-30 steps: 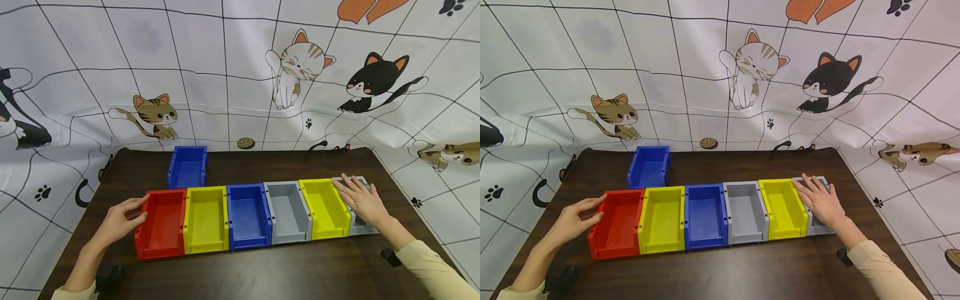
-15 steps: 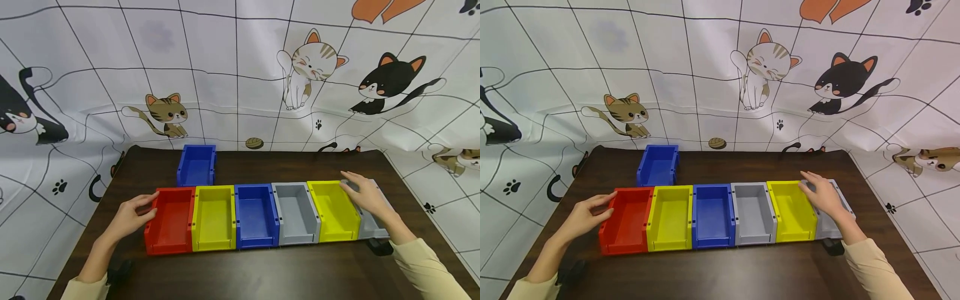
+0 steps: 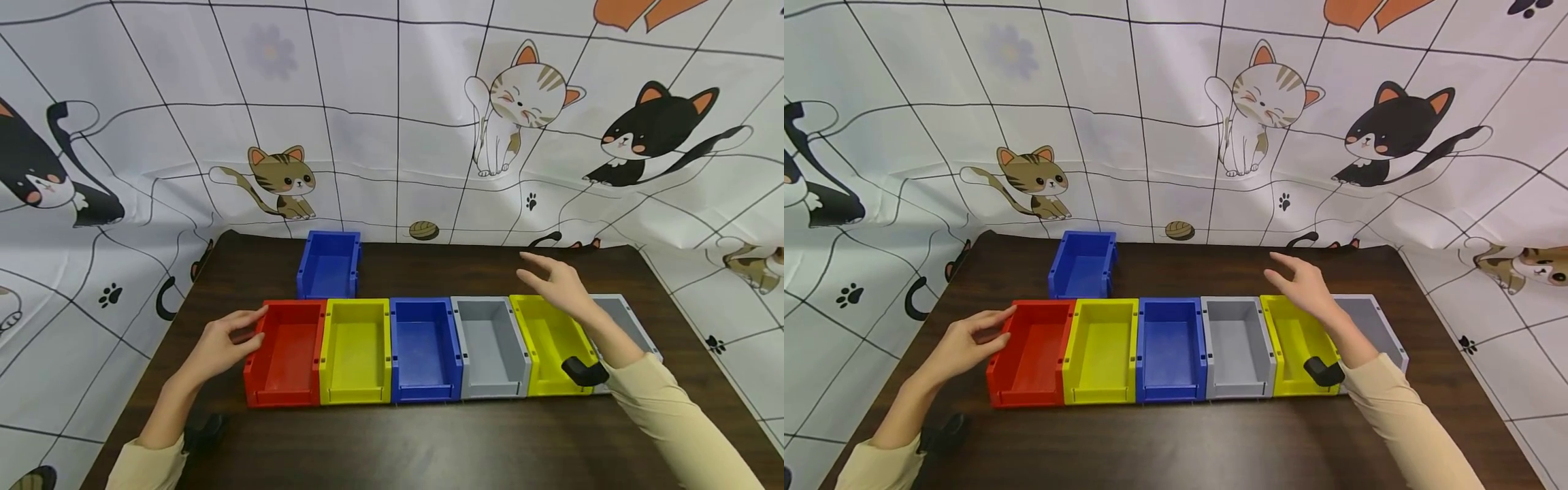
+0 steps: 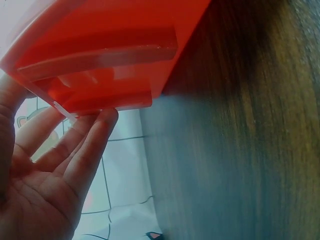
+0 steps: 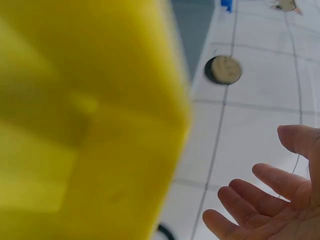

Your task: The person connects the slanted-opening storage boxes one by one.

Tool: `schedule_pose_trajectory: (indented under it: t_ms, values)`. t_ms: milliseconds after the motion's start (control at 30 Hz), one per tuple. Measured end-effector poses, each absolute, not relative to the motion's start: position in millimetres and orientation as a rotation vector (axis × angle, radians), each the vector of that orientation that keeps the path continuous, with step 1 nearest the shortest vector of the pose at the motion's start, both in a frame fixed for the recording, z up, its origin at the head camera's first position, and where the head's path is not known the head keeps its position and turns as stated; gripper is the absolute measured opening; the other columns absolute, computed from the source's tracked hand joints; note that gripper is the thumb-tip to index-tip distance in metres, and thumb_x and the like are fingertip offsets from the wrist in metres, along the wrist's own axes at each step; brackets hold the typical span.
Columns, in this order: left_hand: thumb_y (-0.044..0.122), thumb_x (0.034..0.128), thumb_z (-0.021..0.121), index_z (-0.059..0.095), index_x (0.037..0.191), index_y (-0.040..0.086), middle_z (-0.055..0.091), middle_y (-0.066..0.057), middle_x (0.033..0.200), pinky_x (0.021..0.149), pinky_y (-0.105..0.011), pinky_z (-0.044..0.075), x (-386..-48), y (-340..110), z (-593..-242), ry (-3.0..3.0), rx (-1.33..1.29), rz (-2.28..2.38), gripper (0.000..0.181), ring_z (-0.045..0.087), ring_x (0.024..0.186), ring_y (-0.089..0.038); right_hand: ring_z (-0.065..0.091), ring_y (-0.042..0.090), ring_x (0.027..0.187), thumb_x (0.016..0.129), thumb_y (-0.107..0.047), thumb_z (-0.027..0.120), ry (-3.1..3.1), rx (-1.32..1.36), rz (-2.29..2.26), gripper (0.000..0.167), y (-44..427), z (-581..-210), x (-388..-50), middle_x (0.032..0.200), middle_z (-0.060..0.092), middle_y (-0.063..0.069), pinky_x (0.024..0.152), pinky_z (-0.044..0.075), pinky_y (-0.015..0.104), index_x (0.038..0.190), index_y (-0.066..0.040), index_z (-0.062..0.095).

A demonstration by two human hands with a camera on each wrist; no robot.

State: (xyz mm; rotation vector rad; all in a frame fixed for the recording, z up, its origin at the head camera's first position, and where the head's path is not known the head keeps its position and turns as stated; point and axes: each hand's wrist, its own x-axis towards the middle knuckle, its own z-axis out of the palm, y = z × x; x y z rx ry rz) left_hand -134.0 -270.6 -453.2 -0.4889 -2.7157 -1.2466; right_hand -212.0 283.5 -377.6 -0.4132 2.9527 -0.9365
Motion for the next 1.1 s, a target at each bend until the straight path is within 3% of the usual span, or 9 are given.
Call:
schedule_pose_trajectory:
  t_ms: [67,167,500,1100]
  values:
    - [-0.006,0.0793,0.069,0.054,0.127,-0.008,0.059,-0.024,0.114,0.076,-0.04,0.052,-134.1,-270.6,-453.3,-2.718,-0.487,-1.239,0.05,0.06,0.099,-0.039,0.061,0.027,0.082,0.098,-0.029,0.051,2.918,-0.429,-0.979,0.054,272.3,-373.7,-218.2,0.138,0.042,0.026,0.074,0.049,0.042,0.141,0.001,0.04]
    - [-0.007,0.079,0.069,0.054,0.126,-0.008,0.06,-0.024,0.113,0.076,-0.041,0.052,-134.2,-270.5,-453.9,-2.72,-0.484,-1.23,0.049,0.06,0.099,-0.04,0.042,0.039,0.123,0.097,-0.029,0.051,2.884,-0.451,-1.047,0.053,253.9,-370.4,-228.0,0.139,0.043,0.023,0.096,0.038,0.055,0.14,-0.001,0.041]
    - [-0.008,0.0783,0.069,0.055,0.125,-0.009,0.061,-0.024,0.111,0.075,-0.04,0.053,-135.4,-268.7,-453.4,-2.703,-0.495,-1.23,0.049,0.061,0.097,-0.039,0.046,0.035,0.122,0.095,-0.022,0.055,2.802,-0.546,-1.169,0.048,189.9,-365.6,-252.0,0.134,0.049,0.021,0.098,0.04,0.05,0.137,0.0,0.046]
    - [-0.007,0.0786,0.069,0.054,0.126,-0.009,0.06,-0.024,0.112,0.075,-0.04,0.053,-132.5,-269.7,-451.1,-2.718,-0.48,-1.252,0.05,0.061,0.098,-0.039,0.05,0.027,0.119,0.094,-0.024,0.058,2.579,-0.48,-1.355,0.044,94.0,-370.9,-276.0,0.13,0.054,0.015,0.095,0.045,0.04,0.133,-0.004,0.052]
